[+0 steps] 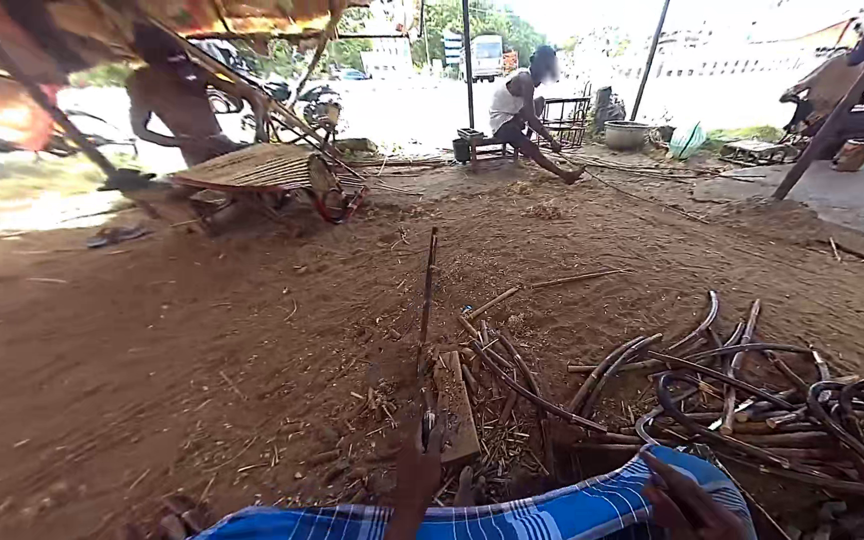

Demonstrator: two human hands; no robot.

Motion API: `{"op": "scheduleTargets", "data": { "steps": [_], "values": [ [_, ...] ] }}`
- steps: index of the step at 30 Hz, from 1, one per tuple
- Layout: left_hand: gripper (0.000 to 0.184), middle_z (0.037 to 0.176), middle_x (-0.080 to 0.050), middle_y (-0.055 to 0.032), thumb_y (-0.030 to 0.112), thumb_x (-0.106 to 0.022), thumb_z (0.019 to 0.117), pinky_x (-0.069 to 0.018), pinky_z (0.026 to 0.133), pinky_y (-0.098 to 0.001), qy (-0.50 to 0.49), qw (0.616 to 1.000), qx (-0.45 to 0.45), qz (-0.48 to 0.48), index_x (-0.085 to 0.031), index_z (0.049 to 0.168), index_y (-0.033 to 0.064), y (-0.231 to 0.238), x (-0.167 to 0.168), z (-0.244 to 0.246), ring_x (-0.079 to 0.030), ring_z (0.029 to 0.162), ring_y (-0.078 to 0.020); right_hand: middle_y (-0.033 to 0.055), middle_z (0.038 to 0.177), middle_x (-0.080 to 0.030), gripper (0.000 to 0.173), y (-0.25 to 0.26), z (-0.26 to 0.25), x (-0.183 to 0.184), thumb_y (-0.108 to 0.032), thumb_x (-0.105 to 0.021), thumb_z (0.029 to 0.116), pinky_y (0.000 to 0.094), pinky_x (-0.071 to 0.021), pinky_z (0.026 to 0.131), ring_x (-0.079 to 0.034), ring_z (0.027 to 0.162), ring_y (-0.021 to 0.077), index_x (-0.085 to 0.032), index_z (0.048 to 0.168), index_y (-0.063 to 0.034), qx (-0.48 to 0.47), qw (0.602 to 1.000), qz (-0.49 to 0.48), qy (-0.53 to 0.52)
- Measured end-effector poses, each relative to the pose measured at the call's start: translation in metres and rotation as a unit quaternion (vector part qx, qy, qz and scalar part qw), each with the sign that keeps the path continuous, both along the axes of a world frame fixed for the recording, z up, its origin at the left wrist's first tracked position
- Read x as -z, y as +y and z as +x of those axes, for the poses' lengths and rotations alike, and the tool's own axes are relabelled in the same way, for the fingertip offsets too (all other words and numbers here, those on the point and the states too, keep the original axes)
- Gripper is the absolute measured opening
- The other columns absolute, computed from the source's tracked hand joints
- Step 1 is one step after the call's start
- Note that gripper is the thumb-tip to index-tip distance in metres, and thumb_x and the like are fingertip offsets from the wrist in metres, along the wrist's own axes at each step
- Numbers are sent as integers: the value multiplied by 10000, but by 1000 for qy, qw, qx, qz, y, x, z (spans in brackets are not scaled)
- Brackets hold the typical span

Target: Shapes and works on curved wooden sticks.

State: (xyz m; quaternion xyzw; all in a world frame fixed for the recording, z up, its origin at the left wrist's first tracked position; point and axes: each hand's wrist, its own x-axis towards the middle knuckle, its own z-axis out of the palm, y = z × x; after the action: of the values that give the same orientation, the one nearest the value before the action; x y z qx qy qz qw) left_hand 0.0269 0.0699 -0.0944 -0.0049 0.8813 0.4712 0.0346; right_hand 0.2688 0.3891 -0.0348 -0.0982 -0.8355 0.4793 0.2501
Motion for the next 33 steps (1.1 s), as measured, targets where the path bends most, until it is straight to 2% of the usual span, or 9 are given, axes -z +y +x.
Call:
{"op": "scheduleTargets", "data": {
  "steps": [1, 3, 6, 8, 11, 16, 19, 26, 33],
  "values": [
    [426, 884, -688, -103, 367, -540, 1058, -564, 773, -485, 2, 1000, 7, 27, -631, 1291, 22, 7, 5, 7, -668, 775, -239, 45, 1019, -743, 357, -10, -36, -8, -189, -640, 1008, 335, -603, 662, -671, 725, 119, -674, 1360, -135, -53, 999, 2, -4],
    [482, 981, -712, -114, 392, -551, 1039, -573, 848, -502, -4, 998, 31, 47, -604, 1359, 35, 22, 16, 14, -697, 876, -245, -28, 1092, -744, 339, -32, -98, -12, -290, -644, 1011, 296, -584, 722, -659, 773, 64, -696, 1344, -251, -146, 987, 25, -61],
    [528, 1096, -705, -143, 393, -558, 1033, -562, 916, -485, -28, 993, 70, 92, -559, 1422, 36, 32, 25, 15, -692, 973, -249, -74, 1195, -729, 339, -59, -161, 4, -421, -595, 1012, 421, -582, 894, -697, 973, 98, -681, 1338, -383, -225, 947, 103, -206],
    [495, 1024, -689, -119, 369, -564, 1025, -571, 845, -435, -33, 986, 94, 132, -582, 1375, 20, 33, 25, 11, -673, 887, -214, -62, 1217, -728, 338, -69, -183, 16, -438, -579, 1009, 493, -566, 930, -699, 1046, 138, -686, 1327, -396, -243, 927, 139, -250],
    [466, 985, -680, -94, 298, -587, 1024, -585, 788, -380, -96, 962, 155, 202, -541, 1383, 4, 31, 36, 15, -671, 820, -175, -57, 1272, -714, 340, -78, -187, 28, -424, -565, 1012, 527, -530, 1000, -673, 1159, 165, -689, 1327, -395, -246, 907, 167, -299],
    [333, 805, -593, -31, 318, -662, 981, -520, 635, -322, -132, 933, 178, 282, -605, 1132, 26, 34, 51, 15, -578, 668, -133, -76, 1235, -728, 330, -86, -173, 47, -429, -568, 1008, 466, -546, 980, -686, 1112, 125, -701, 1310, -406, -217, 919, 145, -297],
    [450, 873, -663, -44, 340, -733, 945, -556, 674, -310, -156, 925, 175, 298, -613, 1242, 24, 32, 44, 13, -631, 715, -130, -58, 1212, -733, 322, -87, -170, 46, -427, -560, 1005, 485, -554, 941, -691, 1096, 152, -717, 1285, -399, -204, 916, 163, -305],
    [440, 832, -639, -26, 315, -734, 952, -516, 641, -277, -156, 906, 195, 342, -576, 1238, 21, 34, 30, 13, -592, 681, -111, -59, 1169, -740, 314, -88, -178, 30, -417, -539, 1018, 490, -559, 899, -700, 1047, 158, -725, 1269, -387, -224, 905, 184, -311],
    [460, 827, -640, -21, 415, -715, 945, -549, 694, -307, -133, 935, 147, 293, -600, 1167, 28, 41, 36, 18, -618, 715, -118, -58, 1168, -743, 308, -91, -181, 20, -403, -516, 1019, 508, -557, 882, -703, 1056, 183, -732, 1238, -391, -212, 891, 231, -329]
  ]
}}
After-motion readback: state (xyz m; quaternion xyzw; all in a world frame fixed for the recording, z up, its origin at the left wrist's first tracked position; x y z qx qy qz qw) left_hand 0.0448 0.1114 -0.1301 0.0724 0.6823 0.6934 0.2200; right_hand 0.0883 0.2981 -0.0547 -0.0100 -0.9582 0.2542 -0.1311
